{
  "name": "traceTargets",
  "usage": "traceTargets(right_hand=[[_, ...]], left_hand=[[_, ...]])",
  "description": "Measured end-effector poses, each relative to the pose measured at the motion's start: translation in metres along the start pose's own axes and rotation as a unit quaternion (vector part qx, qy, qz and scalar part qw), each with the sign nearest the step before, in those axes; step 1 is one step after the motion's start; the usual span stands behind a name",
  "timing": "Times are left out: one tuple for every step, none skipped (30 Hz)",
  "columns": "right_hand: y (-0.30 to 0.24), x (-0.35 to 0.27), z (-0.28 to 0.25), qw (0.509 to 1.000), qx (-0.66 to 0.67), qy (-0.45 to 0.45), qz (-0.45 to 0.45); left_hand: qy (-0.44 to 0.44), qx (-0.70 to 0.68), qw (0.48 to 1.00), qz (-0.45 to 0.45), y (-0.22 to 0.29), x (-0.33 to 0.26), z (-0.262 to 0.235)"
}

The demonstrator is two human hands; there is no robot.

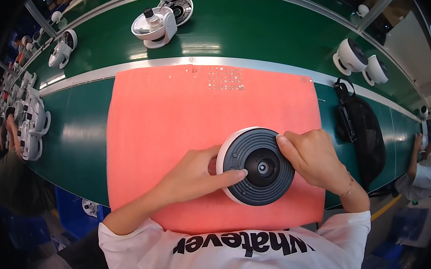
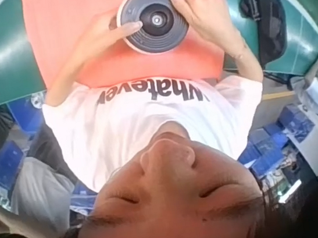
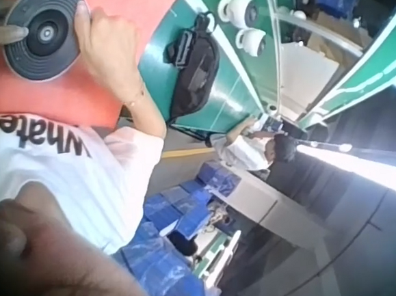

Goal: Assembling the internal and external housing components of dome-style security cameras on a production line.

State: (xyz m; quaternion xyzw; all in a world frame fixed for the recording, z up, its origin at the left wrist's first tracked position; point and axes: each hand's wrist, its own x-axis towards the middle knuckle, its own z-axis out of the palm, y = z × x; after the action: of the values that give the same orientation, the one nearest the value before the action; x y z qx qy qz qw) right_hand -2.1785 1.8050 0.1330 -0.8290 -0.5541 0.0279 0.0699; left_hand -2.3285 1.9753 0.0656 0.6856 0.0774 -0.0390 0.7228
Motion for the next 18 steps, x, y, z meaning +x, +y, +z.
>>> traceTargets(right_hand=[[-0.003,0.000,-0.001,1.000,-0.002,-0.003,0.004],[-0.006,0.000,-0.001,1.000,-0.003,-0.007,0.008],[-0.008,0.000,-0.002,1.000,-0.002,-0.011,0.008],[-0.009,0.001,-0.004,1.000,0.001,-0.020,0.010],[-0.010,0.001,-0.004,0.999,0.005,-0.030,0.013],[-0.010,0.000,-0.003,0.999,0.006,-0.034,0.014],[-0.009,0.000,-0.003,0.999,0.016,-0.033,0.002],[-0.009,0.000,-0.003,0.999,0.027,-0.033,-0.009],[-0.010,-0.001,-0.001,0.999,0.028,-0.036,-0.009],[-0.012,-0.004,0.000,1.000,-0.001,-0.022,-0.005],[-0.014,-0.006,0.001,1.000,-0.030,-0.009,-0.001],[-0.015,-0.006,0.002,1.000,-0.030,-0.011,-0.002],[-0.015,-0.006,0.003,0.999,-0.044,0.003,0.003],[-0.015,-0.005,0.004,0.998,-0.057,0.017,0.007],[-0.015,-0.005,0.004,0.998,-0.057,0.016,0.007],[-0.014,-0.004,0.002,1.000,0.009,-0.004,0.026],[-0.014,-0.004,0.001,0.996,0.075,-0.023,0.044],[-0.015,-0.006,0.007,0.977,0.205,-0.030,0.042]], left_hand=[[0.000,-0.002,1.000,-0.002,0.000,-0.002,-0.001],[-0.002,-0.005,1.000,-0.006,0.000,-0.004,-0.003],[-0.004,-0.009,1.000,-0.011,0.000,-0.007,-0.004],[-0.005,-0.011,1.000,-0.013,0.001,-0.008,-0.005],[-0.010,-0.002,1.000,-0.029,0.002,-0.009,-0.006],[-0.016,0.007,0.999,-0.045,0.003,-0.010,-0.007],[-0.016,0.006,0.999,-0.046,0.005,-0.012,-0.007],[-0.020,-0.003,0.999,-0.041,0.007,-0.013,-0.007],[-0.025,-0.013,0.999,-0.037,0.007,-0.015,-0.007],[-0.025,-0.014,0.999,-0.038,0.006,-0.016,-0.007],[-0.026,-0.010,0.999,-0.033,0.004,-0.017,-0.006],[-0.026,-0.007,0.999,-0.029,0.003,-0.018,-0.006],[-0.026,-0.008,0.999,-0.029,0.003,-0.019,-0.006],[-0.025,-0.024,0.999,-0.033,0.004,-0.018,-0.007],[-0.023,-0.041,0.998,-0.037,0.004,-0.018,-0.007],[-0.025,-0.040,0.998,-0.036,0.004,-0.019,-0.007],[-0.024,-0.068,0.997,-0.038,0.005,-0.020,-0.006],[-0.024,-0.095,0.994,-0.040,0.005,-0.021,-0.005]])
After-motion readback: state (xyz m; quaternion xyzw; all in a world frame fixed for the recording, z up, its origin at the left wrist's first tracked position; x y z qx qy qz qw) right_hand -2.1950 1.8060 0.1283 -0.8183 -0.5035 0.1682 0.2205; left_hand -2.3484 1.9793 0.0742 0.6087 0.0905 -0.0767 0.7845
